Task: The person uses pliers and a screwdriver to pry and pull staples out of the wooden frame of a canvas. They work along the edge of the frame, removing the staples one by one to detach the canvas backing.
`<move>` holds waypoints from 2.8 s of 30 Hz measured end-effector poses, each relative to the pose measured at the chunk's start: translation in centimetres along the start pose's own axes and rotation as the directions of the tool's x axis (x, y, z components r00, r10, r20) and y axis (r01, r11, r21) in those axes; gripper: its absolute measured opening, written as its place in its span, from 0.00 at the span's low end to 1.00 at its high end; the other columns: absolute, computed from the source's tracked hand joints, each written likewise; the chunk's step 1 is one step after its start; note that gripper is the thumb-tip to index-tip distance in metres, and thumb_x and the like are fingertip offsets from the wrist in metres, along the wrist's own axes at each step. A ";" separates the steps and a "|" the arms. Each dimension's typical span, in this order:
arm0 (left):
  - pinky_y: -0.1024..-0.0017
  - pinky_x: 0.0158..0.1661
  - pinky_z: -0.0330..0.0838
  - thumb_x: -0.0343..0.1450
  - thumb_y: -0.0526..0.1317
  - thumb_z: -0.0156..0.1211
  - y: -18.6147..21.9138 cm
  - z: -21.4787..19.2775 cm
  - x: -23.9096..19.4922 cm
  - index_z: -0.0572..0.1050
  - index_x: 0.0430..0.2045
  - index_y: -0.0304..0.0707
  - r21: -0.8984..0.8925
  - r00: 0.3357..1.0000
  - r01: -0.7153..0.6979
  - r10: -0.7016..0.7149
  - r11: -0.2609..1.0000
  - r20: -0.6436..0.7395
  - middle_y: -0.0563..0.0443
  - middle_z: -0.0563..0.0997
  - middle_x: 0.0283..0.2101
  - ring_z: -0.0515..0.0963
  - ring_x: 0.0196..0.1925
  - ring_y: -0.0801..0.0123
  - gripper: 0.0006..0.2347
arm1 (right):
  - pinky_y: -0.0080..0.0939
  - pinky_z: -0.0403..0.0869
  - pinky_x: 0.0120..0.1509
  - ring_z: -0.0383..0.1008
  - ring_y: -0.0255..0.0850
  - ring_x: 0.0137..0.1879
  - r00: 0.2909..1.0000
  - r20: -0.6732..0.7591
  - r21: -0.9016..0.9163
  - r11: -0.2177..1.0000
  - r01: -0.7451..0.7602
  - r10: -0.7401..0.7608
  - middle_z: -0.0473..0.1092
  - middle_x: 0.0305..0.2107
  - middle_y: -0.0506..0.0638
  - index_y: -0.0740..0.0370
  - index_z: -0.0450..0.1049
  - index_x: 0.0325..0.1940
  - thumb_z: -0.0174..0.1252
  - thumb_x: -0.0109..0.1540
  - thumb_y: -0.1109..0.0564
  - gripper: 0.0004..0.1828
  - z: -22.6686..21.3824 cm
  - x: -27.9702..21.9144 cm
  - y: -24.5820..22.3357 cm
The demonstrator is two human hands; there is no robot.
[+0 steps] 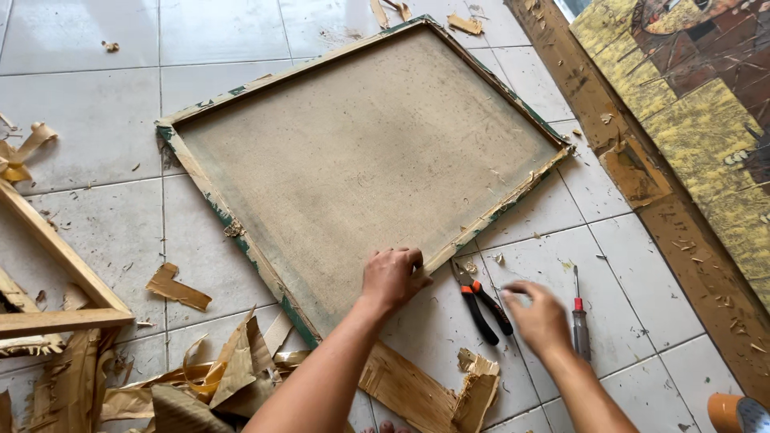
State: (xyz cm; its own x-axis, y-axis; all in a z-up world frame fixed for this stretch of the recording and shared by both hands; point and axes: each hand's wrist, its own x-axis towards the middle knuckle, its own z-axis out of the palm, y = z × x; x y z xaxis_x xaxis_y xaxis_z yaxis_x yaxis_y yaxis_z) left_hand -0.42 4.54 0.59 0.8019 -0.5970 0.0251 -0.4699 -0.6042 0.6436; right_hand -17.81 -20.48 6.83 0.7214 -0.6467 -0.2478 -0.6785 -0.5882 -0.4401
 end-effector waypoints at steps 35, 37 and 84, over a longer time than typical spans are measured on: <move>0.44 0.57 0.70 0.67 0.59 0.77 0.7 2.5 1.5 0.80 0.39 0.52 0.111 0.978 0.160 -0.143 0.981 -0.149 0.53 0.83 0.43 0.80 0.55 0.50 0.18 | 0.60 0.77 0.70 0.83 0.61 0.65 0.929 0.369 -0.128 0.991 0.029 0.021 0.87 0.48 0.60 0.44 0.66 0.86 0.49 0.73 0.50 0.34 -3.4 -6.8 -14.1; 0.45 0.59 0.69 0.67 0.59 0.77 0.9 2.3 1.9 0.81 0.41 0.52 0.076 0.976 0.201 -0.193 0.977 -0.099 0.53 0.84 0.45 0.80 0.58 0.50 0.18 | 0.61 0.76 0.72 0.82 0.62 0.67 0.927 0.375 -0.159 0.986 0.046 0.018 0.87 0.49 0.62 0.42 0.66 0.86 0.48 0.73 0.49 0.34 -3.6 -6.6 -14.3; 0.57 0.54 0.60 0.70 0.63 0.77 1.5 0.6 1.3 0.80 0.34 0.53 -0.055 0.963 0.225 -0.230 0.973 -0.141 0.55 0.84 0.39 0.80 0.44 0.61 0.18 | 0.29 0.44 0.21 0.49 0.31 0.21 0.760 0.610 0.626 0.451 -0.637 0.226 0.58 0.26 0.44 0.28 0.72 0.82 0.48 0.77 0.45 0.27 2.3 -3.7 -12.8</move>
State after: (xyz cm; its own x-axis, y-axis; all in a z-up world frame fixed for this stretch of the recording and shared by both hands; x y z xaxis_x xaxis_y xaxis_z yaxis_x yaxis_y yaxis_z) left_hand -0.26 2.52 1.16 0.9323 -0.3614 -0.0162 -0.2570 -0.6930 0.6735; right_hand -11.52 -9.42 11.39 0.4794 -0.3277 -0.8141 -0.6781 0.4505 -0.5807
